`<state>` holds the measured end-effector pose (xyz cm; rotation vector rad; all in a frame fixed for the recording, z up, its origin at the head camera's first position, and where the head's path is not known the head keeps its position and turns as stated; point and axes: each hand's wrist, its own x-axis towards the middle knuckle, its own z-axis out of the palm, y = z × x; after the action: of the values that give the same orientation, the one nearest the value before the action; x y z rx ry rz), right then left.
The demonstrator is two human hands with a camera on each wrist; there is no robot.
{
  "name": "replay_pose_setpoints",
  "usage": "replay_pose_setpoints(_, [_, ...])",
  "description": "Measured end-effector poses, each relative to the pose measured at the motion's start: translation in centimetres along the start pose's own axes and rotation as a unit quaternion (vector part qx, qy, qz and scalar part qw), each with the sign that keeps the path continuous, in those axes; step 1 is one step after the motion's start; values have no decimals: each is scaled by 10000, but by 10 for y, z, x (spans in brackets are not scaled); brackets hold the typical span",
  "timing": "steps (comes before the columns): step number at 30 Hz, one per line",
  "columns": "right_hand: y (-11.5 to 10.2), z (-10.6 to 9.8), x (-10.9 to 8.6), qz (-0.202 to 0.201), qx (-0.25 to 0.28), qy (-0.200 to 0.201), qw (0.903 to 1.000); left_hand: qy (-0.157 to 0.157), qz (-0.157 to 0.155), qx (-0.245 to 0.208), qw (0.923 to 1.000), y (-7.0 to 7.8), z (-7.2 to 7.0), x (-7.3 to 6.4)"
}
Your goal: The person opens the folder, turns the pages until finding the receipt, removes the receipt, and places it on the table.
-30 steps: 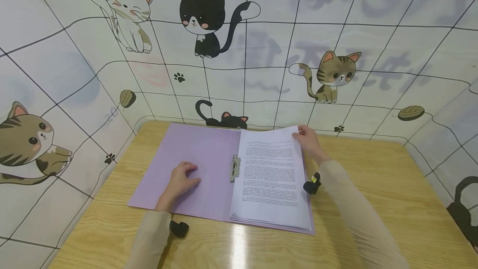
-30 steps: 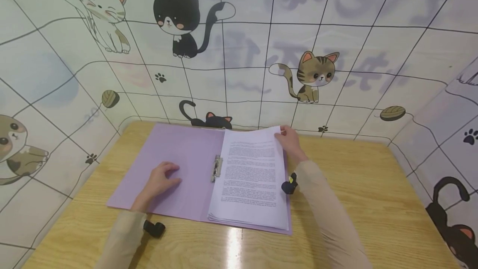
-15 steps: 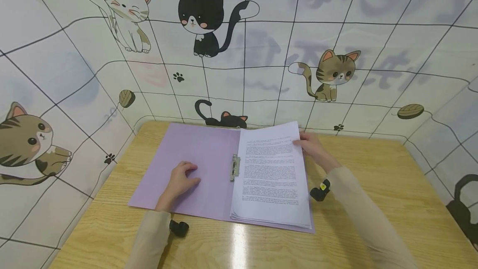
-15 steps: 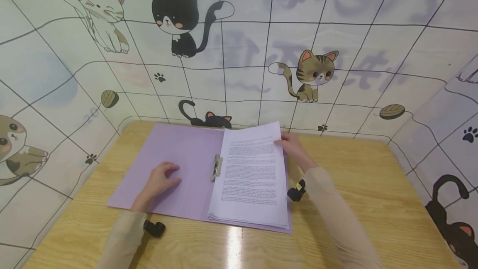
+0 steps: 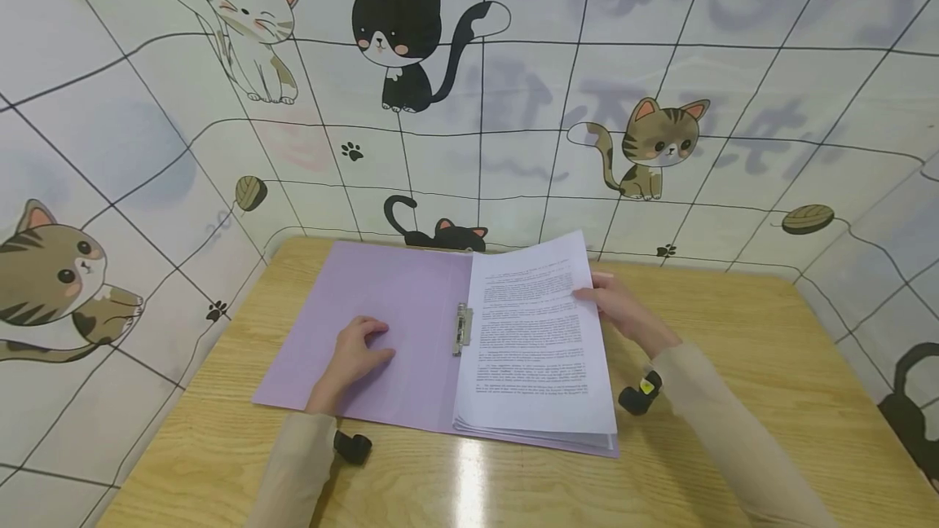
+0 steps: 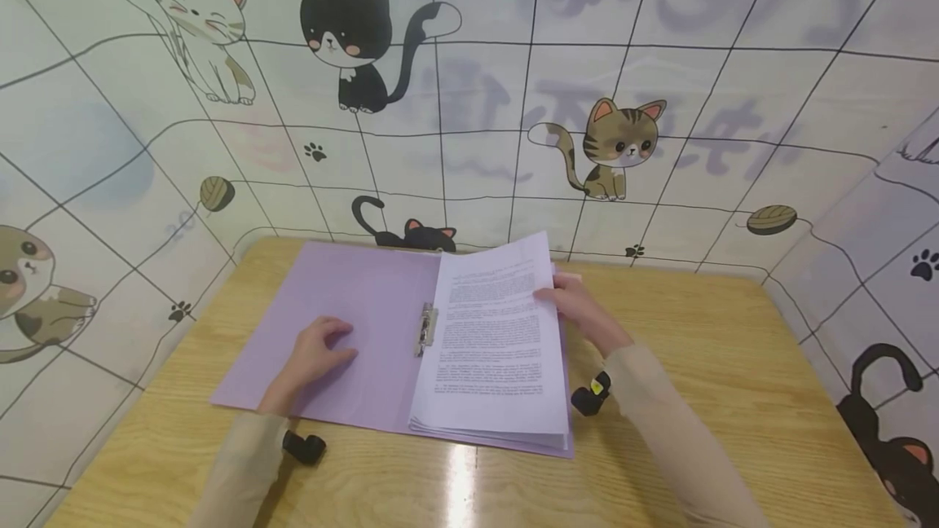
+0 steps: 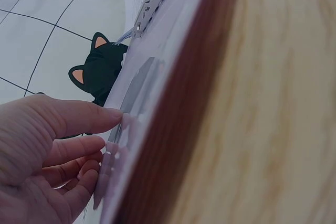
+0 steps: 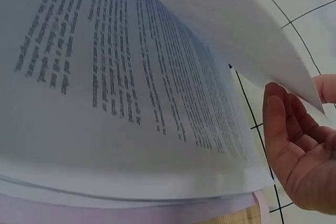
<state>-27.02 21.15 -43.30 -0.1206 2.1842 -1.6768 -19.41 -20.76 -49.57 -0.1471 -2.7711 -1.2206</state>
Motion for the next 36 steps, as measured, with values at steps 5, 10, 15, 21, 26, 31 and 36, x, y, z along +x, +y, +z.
replay_pose_setpoints(5, [-6,4,-9,-132,113,-127,9998,-30,-37,-13,10000,1,0,-1])
replay_pose_setpoints(10, [-11,9,-15,-56,217,-162,9996,-40,-86,-25,10000,1,0,0])
replay_pose_setpoints(15, [-14,14,-18,-20,335,-186,9993,-45,-98,-47,9999,0,1,0])
replay_pose_setpoints(21, [-20,20,-20,-141,449,-339,9983,-46,-102,-82,9999,1,1,0])
replay_pose_setpoints(26, [-26,27,-22,-147,796,-488,9955,-33,-109,-104,9999,1,0,-1])
replay_pose_setpoints(31, [-33,35,-22,-175,1210,-623,9905,-20,-95,-88,9999,2,0,-2])
replay_pose_setpoints(36, [-39,42,-20,-129,1404,-571,9884,-11,-120,-112,9999,2,0,-2])
